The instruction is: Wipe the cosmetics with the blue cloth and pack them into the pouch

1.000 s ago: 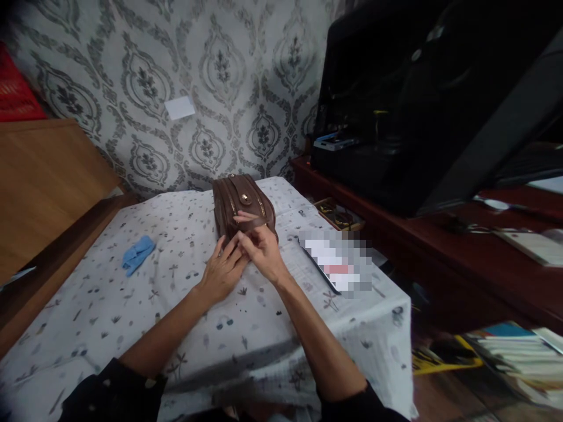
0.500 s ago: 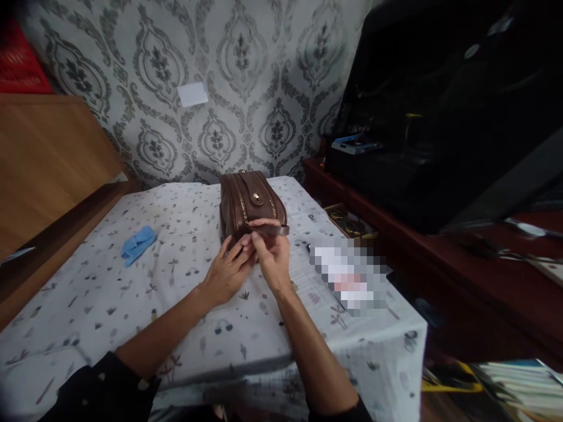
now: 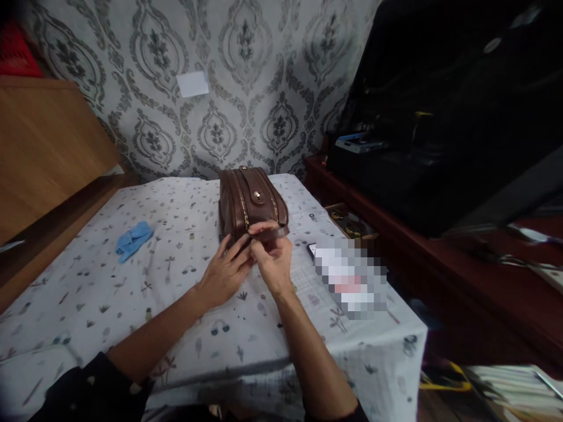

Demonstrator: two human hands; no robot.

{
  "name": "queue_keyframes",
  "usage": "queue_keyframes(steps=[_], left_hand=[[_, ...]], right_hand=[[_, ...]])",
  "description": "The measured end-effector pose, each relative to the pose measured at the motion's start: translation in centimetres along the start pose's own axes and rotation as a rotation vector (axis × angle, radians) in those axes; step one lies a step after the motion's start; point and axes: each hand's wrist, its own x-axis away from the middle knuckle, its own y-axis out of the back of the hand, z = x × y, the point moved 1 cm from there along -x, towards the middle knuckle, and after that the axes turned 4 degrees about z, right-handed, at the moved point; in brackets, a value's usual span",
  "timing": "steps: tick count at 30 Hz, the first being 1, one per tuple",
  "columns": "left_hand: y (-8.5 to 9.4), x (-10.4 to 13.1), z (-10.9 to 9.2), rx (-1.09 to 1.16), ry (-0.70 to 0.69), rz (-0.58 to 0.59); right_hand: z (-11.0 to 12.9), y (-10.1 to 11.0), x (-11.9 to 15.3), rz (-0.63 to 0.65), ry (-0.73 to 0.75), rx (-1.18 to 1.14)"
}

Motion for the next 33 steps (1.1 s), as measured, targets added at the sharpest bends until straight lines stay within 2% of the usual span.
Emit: queue_keyframes(steps=[7, 18, 26, 33], left_hand=[[-0.1, 0.1, -0.1, 0.026, 0.007, -0.006], [0.3, 0.3, -0.5, 0.017, 0.056, -0.099], [0.2, 0.4, -0.5, 0.046, 0.064, -0.035], [0.2, 0.3, -0.4, 0.030, 0.066, -0.041]], right_hand=[[0.2, 0.2, 0.2, 0.018, -0.019, 0.047], [-0.4, 0.0, 0.2, -0.009, -0.084, -0.131], [-0.3, 0.3, 0.2, 0.026, -0.059, -0.166], [0.2, -0.3, -1.3, 0.059, 0.026, -0.298]])
